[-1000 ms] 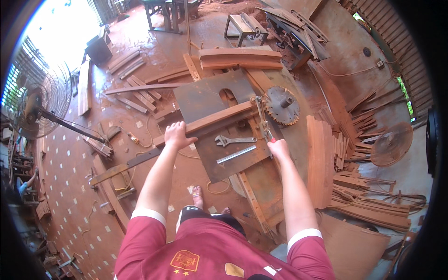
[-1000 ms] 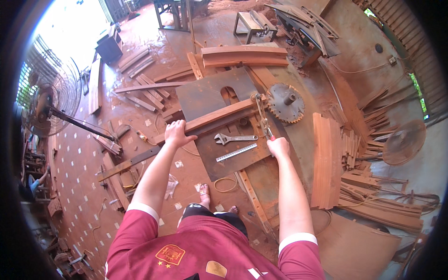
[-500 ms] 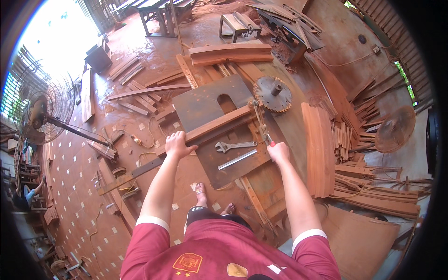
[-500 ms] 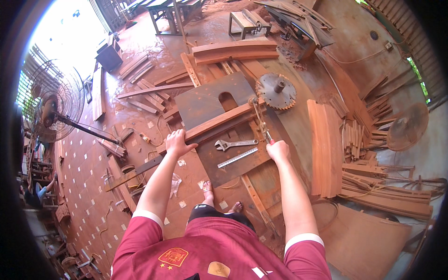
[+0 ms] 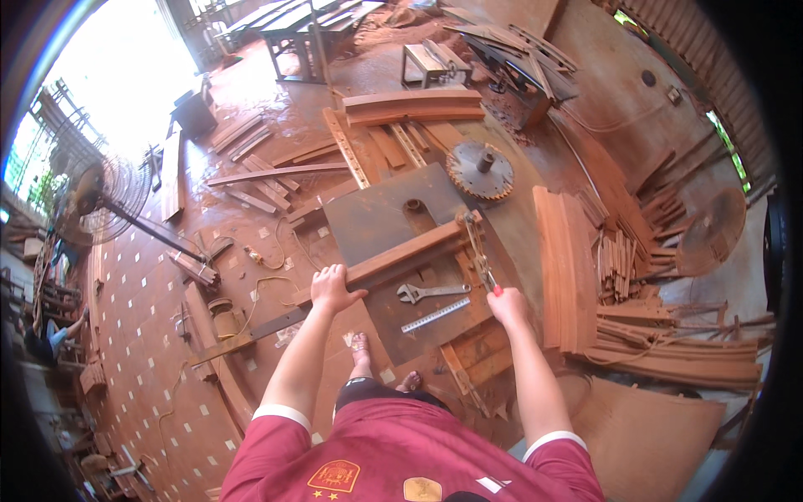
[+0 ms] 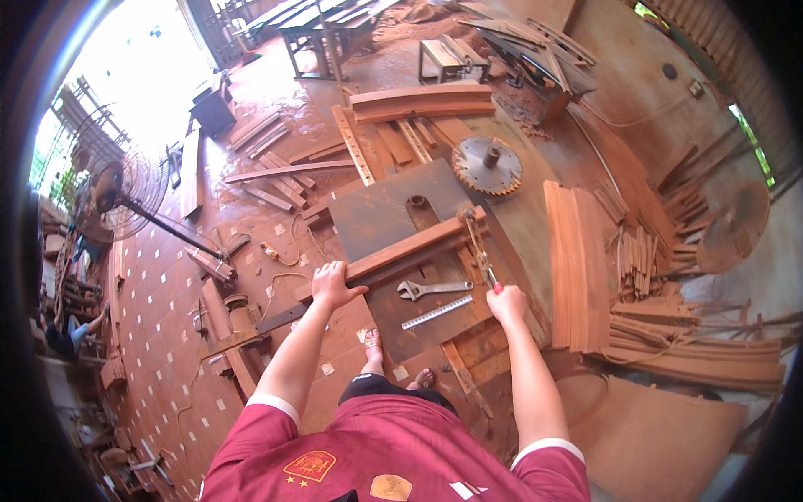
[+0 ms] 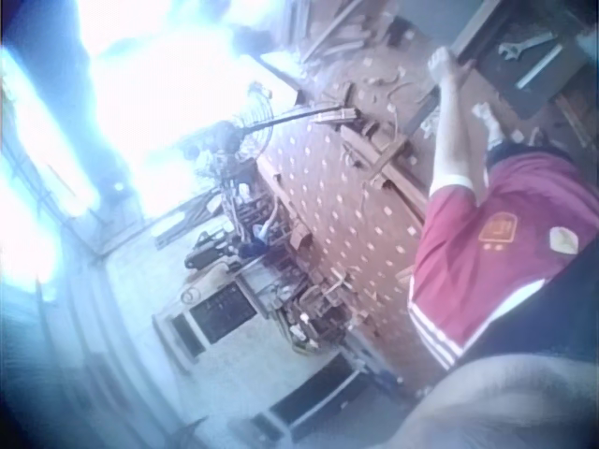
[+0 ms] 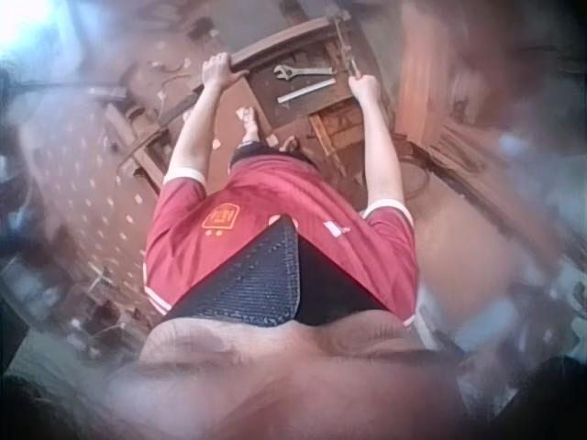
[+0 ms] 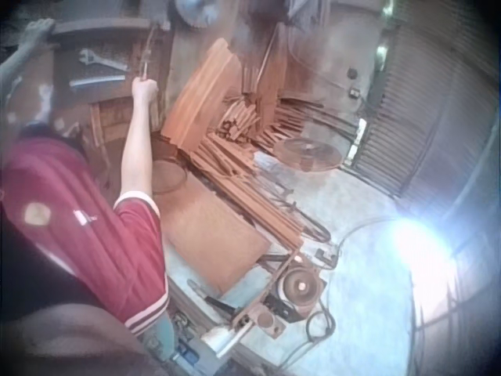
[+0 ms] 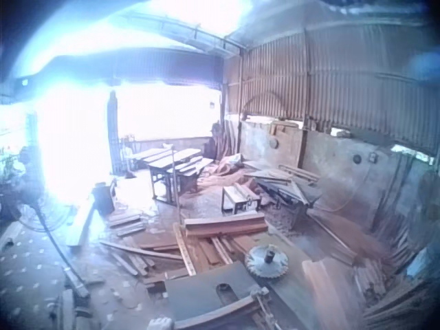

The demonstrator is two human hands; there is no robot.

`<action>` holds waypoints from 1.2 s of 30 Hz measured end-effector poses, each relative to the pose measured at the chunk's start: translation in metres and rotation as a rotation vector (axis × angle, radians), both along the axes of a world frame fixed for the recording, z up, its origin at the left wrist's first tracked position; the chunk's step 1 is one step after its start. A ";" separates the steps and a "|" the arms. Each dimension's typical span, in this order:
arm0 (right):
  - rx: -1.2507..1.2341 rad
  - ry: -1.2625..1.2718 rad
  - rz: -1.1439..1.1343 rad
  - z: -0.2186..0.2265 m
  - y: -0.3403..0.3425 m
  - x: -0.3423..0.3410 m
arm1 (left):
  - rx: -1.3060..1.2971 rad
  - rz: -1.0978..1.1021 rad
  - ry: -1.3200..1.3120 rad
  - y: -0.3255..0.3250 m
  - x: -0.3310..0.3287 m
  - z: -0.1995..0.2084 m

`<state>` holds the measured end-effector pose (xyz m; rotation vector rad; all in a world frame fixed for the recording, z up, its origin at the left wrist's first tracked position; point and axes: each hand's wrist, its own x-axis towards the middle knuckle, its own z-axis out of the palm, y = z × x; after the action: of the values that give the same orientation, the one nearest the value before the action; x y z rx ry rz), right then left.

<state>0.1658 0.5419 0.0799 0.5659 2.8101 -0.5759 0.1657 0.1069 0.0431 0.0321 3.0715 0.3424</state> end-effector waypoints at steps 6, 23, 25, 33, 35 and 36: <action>0.083 0.073 -0.010 0.011 0.012 0.048 | 0.021 -0.001 0.008 0.022 0.039 -0.003; -0.136 0.260 -0.015 -0.011 0.051 0.084 | 0.023 0.044 -0.029 0.046 0.070 -0.003; -0.180 0.271 -0.024 -0.014 0.052 0.085 | 0.010 0.055 -0.082 0.047 0.071 0.004; -0.162 0.251 0.018 -0.016 0.052 0.087 | -0.012 0.100 -0.107 0.050 0.074 0.005; -0.139 0.260 0.018 -0.023 0.055 0.086 | -0.023 0.093 -0.119 0.052 0.072 0.007; -0.137 0.261 0.021 -0.027 0.057 0.086 | -0.028 0.087 -0.120 0.052 0.072 0.005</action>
<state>0.2517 0.5987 0.0527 0.4642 2.9806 -0.8885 0.2381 0.1592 0.0481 -0.1191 2.9636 0.2943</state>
